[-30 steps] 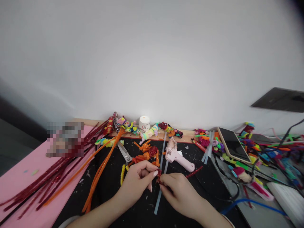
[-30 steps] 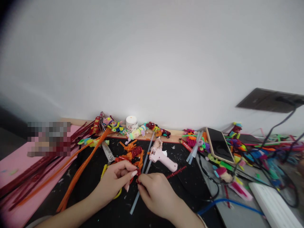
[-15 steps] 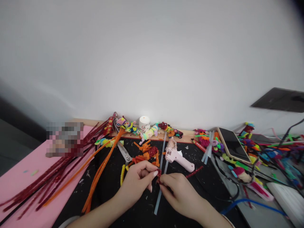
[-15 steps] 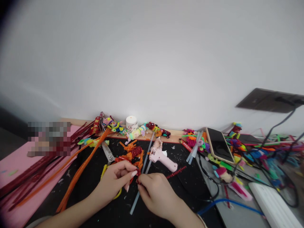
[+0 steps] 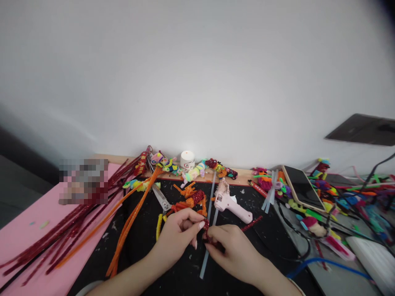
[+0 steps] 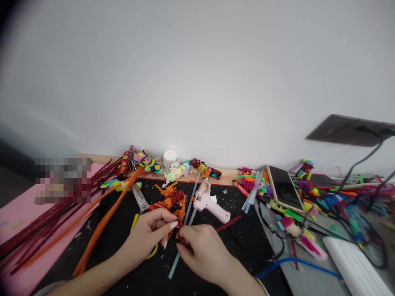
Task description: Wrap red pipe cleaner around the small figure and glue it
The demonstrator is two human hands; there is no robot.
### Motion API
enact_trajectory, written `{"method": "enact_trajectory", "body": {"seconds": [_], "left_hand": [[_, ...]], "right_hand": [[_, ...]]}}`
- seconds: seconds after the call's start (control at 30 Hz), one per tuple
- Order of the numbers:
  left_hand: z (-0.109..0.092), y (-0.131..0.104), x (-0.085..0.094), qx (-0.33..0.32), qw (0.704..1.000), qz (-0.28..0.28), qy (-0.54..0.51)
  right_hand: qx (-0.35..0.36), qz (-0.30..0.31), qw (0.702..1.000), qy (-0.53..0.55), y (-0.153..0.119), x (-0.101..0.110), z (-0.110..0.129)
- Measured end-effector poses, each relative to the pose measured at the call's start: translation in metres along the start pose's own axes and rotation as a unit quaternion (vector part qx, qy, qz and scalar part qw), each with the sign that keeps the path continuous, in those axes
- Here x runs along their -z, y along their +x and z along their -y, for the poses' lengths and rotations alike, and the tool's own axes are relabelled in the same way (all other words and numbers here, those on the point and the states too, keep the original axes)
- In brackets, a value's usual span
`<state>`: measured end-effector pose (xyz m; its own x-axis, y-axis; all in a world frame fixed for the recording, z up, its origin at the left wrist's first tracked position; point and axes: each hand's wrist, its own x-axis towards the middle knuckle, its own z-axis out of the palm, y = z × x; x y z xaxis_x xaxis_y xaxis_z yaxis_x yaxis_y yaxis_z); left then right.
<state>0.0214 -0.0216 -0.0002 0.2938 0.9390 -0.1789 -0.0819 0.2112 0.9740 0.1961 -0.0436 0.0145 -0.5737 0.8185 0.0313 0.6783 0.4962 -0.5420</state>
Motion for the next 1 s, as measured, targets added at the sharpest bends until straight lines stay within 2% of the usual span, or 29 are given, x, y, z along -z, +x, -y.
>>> {"method": "enact_trajectory", "body": {"seconds": [1.0], "left_hand": [[0.0019,0.0014,0.0008,0.0,1.0,0.0,-0.022]], "right_hand": [[0.017,0.019,0.999,-0.025,-0.0012,0.0031,-0.0001]]}}
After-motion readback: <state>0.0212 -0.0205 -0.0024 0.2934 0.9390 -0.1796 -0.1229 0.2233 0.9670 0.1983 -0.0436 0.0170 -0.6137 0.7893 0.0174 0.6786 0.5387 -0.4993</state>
